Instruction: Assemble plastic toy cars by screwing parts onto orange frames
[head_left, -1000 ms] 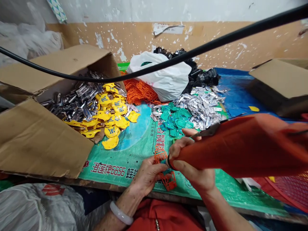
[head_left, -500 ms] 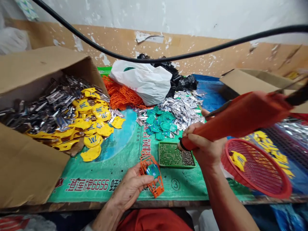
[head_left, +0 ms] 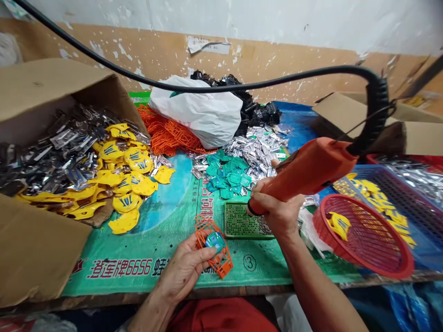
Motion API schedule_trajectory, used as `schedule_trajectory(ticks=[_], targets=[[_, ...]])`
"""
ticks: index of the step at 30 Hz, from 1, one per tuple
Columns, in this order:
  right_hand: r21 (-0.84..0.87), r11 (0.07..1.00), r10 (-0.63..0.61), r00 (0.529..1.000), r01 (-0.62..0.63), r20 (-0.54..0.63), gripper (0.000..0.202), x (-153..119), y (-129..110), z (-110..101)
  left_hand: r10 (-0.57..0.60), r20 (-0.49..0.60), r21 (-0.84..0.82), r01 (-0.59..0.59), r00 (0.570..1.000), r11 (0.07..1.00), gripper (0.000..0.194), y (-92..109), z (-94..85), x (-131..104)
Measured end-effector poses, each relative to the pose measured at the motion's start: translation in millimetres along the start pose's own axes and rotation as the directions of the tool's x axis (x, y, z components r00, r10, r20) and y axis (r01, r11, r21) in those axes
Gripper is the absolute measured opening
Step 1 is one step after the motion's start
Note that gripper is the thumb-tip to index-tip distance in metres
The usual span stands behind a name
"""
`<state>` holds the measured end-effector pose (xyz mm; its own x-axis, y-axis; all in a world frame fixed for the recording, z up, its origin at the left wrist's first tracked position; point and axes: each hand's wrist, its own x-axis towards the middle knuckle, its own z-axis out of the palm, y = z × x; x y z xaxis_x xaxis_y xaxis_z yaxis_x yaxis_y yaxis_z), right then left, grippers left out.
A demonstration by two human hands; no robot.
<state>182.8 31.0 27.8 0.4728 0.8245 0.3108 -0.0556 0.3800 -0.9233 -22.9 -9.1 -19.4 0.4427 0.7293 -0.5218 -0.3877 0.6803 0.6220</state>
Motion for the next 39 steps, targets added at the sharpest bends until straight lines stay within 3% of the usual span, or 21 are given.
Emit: schedule_trajectory(ticks=[30, 35, 39], targets=[[-0.066, 0.998, 0.011, 1.000, -0.011, -0.007, 0.014, 0.8, 0.9, 4.4, 0.006, -0.035, -0.045, -0.007, 0.999, 0.999, 0.037, 4.5, 2.4, 0.6], [0.041, 0.999, -0.029, 1.000, 0.029, -0.010, 0.017, 4.8, -9.3, 4.2, 0.016, -0.016, -0.071, -0.017, 1.000, 0.997, 0.038, 4.8, 1.2, 1.8], [0.098, 0.995, -0.028, 1.000, 0.027, 0.010, 0.019, -0.7, -30.6, 10.2, 0.014, -0.053, -0.089, -0.019, 0.998, 0.996, 0.038, 6.1, 3.3, 2.4]])
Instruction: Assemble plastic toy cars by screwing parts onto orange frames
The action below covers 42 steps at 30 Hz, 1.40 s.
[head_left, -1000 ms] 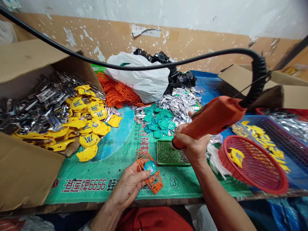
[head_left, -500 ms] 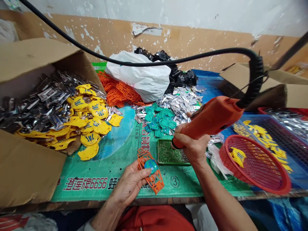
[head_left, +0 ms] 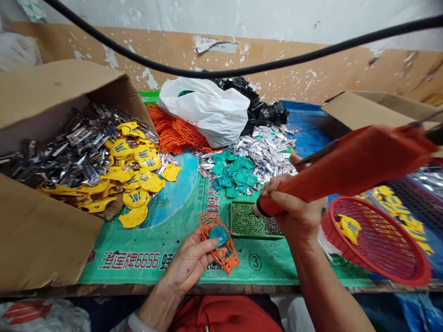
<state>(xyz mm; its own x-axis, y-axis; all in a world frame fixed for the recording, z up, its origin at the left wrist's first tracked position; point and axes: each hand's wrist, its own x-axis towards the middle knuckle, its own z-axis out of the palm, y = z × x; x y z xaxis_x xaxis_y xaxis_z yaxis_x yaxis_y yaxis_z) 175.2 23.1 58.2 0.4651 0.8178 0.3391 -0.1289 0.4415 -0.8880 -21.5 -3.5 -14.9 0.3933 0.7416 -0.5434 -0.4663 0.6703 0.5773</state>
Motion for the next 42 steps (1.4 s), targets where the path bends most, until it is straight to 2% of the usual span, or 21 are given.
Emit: schedule_trajectory(ticks=[5, 11, 14, 20, 28, 35, 42], targets=[[0.178, 0.979, 0.079, 0.988, -0.102, 0.131, 0.056, -18.2, -25.4, 15.3, -0.021, 0.022, -0.063, 0.022, 1.000, 0.998, 0.037, 2.1, -0.1, 0.2], [0.260, 0.949, 0.111, 0.960, -0.179, 0.258, 0.055, -32.3, -28.2, 25.8, -0.014, 0.079, -0.082, 0.020, 0.997, 0.996, 0.037, 0.4, -4.4, 0.6], [0.231, 0.958, 0.110, 0.963, -0.169, 0.247, 0.057, -33.4, -24.6, 28.0, 0.001, 0.100, -0.097, 0.009, 0.995, 0.995, 0.036, -0.2, -4.3, 0.8], [0.185, 0.971, 0.109, 0.967, -0.153, 0.229, 0.057, -34.3, -20.1, 28.2, -0.018, 0.066, -0.115, 0.026, 0.998, 0.993, 0.037, 1.5, -1.8, -0.1], [0.236, 0.956, 0.114, 0.960, -0.176, 0.256, 0.057, -34.0, -15.1, 26.8, -0.025, 0.061, -0.107, 0.032, 0.998, 0.994, 0.036, 2.1, -1.1, 0.0], [0.209, 0.959, 0.134, 0.954, -0.193, 0.269, 0.063, -36.3, -15.5, 26.9, -0.005, 0.092, -0.081, 0.012, 0.996, 0.997, 0.034, 1.2, -1.9, -0.4], [0.163, 0.973, 0.119, 0.959, -0.164, 0.258, 0.063, -36.7, -18.5, 26.1, 0.046, 0.008, -0.025, -0.045, 0.999, 0.999, 0.039, -2.1, 3.3, -0.7]])
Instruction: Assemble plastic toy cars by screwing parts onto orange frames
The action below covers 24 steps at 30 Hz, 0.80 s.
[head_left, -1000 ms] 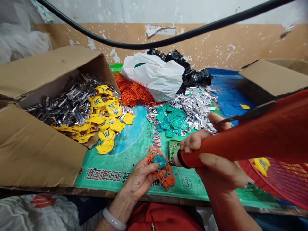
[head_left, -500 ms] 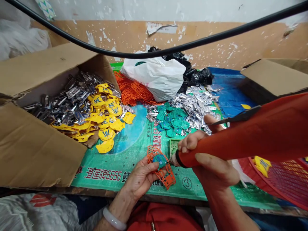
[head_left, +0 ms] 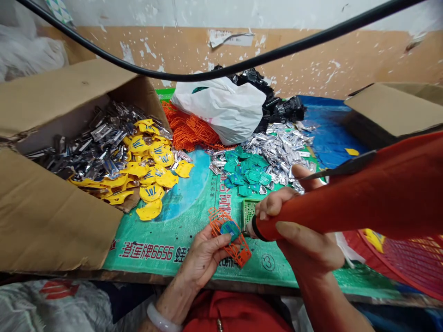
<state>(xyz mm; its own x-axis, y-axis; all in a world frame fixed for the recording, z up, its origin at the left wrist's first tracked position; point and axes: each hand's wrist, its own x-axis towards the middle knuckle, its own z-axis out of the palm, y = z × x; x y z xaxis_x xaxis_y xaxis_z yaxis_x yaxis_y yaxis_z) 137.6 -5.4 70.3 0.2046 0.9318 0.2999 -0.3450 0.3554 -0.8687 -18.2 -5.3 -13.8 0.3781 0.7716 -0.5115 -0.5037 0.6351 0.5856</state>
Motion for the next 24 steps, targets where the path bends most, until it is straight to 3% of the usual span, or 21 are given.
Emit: schedule_trajectory(ticks=[6, 10, 15, 24], targets=[[-0.080, 0.997, 0.019, 0.998, -0.023, -0.058, 0.064, -1.4, 1.7, 2.1, 0.100, -0.126, 0.040, -0.096, 0.987, 0.995, 0.047, -4.3, 3.2, -0.6], [-0.183, 0.983, -0.009, 0.992, -0.014, -0.125, 0.049, -0.5, 6.2, 2.0, 0.124, -0.118, 0.073, -0.116, 0.985, 0.991, 0.049, -5.8, 5.2, -1.5], [-0.261, 0.965, -0.044, 0.991, 0.009, -0.128, 0.020, 0.7, 10.5, 3.0, 0.145, -0.100, 0.090, -0.136, 0.984, 0.987, 0.048, -6.0, 6.8, -3.1], [-0.224, 0.975, -0.022, 0.991, -0.009, -0.136, 0.014, 2.4, 9.9, 9.9, 0.157, -0.096, 0.116, -0.146, 0.983, 0.983, 0.042, -8.1, 3.8, -0.8]])
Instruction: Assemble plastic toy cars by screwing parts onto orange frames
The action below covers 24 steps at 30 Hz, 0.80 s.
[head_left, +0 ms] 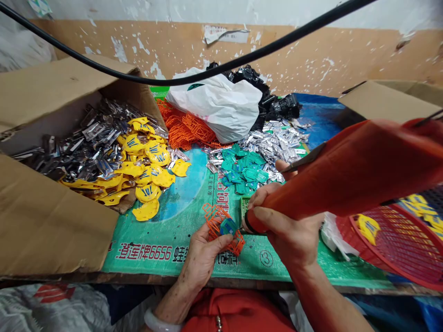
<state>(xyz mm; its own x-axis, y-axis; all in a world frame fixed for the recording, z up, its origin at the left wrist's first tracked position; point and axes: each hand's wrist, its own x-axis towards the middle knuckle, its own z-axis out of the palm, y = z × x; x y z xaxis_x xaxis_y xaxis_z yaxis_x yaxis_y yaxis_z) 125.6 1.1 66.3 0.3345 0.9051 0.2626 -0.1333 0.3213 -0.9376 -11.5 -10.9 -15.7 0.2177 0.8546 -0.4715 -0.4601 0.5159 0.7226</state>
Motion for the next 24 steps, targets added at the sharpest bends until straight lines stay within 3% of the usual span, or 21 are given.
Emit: schedule_trajectory(ticks=[13, 24], targets=[[-0.016, 0.999, 0.041, 0.997, -0.042, -0.064, 0.013, 0.4, -1.7, 5.9, 0.028, 0.058, 0.038, -0.030, 0.998, 0.999, 0.038, -3.3, -2.7, 2.2], [-0.072, 0.997, 0.033, 0.991, -0.043, -0.131, 0.014, 1.4, -3.3, 9.5, 0.041, 0.000, 0.049, -0.041, 0.999, 0.998, 0.039, -3.8, -2.5, 1.1]])
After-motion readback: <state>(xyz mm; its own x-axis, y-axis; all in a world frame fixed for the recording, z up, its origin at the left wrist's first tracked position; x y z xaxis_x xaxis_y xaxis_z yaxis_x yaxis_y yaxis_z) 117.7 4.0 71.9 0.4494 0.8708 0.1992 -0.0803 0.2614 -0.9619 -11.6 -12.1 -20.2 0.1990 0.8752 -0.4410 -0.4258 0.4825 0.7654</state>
